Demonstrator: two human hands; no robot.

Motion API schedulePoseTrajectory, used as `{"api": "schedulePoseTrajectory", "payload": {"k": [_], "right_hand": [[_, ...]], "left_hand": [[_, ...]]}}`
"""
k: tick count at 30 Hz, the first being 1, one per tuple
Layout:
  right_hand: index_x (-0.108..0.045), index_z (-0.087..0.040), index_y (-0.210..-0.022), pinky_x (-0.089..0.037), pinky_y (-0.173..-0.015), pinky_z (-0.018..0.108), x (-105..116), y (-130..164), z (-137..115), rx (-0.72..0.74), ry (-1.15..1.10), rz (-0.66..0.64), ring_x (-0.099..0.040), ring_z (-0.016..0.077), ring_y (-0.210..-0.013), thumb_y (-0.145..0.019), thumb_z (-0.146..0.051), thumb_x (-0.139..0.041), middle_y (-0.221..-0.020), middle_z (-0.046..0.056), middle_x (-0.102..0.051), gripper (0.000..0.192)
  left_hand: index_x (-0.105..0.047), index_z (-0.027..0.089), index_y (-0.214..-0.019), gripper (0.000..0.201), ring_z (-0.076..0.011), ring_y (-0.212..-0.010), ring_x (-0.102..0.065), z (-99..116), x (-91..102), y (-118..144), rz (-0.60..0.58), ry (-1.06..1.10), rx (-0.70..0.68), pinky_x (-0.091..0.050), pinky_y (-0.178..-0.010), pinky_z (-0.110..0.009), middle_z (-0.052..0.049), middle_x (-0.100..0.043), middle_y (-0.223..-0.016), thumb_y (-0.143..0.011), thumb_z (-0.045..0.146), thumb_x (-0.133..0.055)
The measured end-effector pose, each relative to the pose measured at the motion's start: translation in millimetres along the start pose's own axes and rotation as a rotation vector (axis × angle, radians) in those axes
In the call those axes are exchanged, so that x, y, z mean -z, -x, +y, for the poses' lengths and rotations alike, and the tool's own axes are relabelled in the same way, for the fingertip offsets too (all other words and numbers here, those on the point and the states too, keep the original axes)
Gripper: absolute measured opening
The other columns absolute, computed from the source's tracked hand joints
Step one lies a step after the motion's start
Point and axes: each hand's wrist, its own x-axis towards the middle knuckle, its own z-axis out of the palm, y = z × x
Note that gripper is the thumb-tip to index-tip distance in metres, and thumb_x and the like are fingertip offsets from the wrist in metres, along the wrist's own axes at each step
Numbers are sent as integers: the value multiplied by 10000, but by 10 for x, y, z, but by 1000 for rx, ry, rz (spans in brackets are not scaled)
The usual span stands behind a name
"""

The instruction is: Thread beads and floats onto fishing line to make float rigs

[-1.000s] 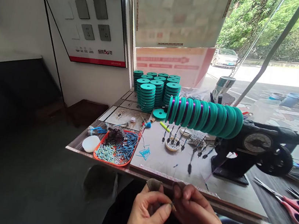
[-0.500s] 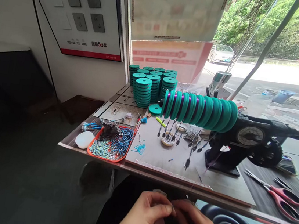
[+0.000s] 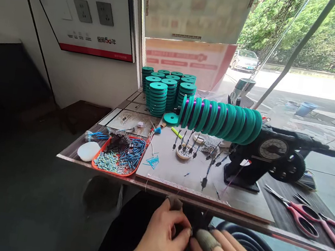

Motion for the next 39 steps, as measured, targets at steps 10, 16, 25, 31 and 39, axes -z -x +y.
{"api": "schedulePoseTrajectory", "payload": {"k": [10, 16, 25, 31, 39], "right_hand": [[-548, -178, -728, -306, -501, 240, -130, -766, 462, 88, -425, -487, -469, 128, -544, -814, -51, -498, -581, -17, -563, 161], [-560, -162, -723, -307, -482, 208, -143, -710, 431, -179, -407, -516, -513, 114, -486, -863, -112, -434, -560, 3, -590, 195], [-631, -181, -737, -286, -464, 179, -87, -888, 450, -419, -376, -608, -474, 94, -463, -836, -150, -520, -519, -29, -581, 152], [-643, -192, -671, -283, -463, 177, -114, -963, 472, -415, -381, -601, -492, 90, -483, -762, -99, -554, -532, -33, -609, 157], [-625, -186, -787, -401, -531, 262, 60, -495, 404, -216, -181, -132, -535, 146, -551, -886, -169, -415, -653, 44, -621, 233]], "left_hand": [[-581, 147, -606, 272, -120, -605, -364, 123, 233, 17, -13, 383, 61, -326, -609, -260, 28, -404, -599, -762, 370, -594], [-633, 156, -667, 166, -155, -700, -505, 84, 131, 46, 228, 85, -80, -414, -626, -260, -44, -517, -808, -780, 262, -572], [-715, 179, -883, 241, -222, -795, -626, -58, 80, 45, 457, -611, -637, -476, -750, -284, -118, -676, -873, -800, 69, -517], [-720, 177, -922, 264, -230, -791, -631, -48, 127, 57, 355, -594, -644, -469, -732, -290, -124, -710, -843, -816, 73, -501], [-623, 144, -611, 106, -88, -527, -426, 94, 117, 41, 35, 415, 84, -298, -470, -212, -22, -571, -683, -702, 194, -608]]}}
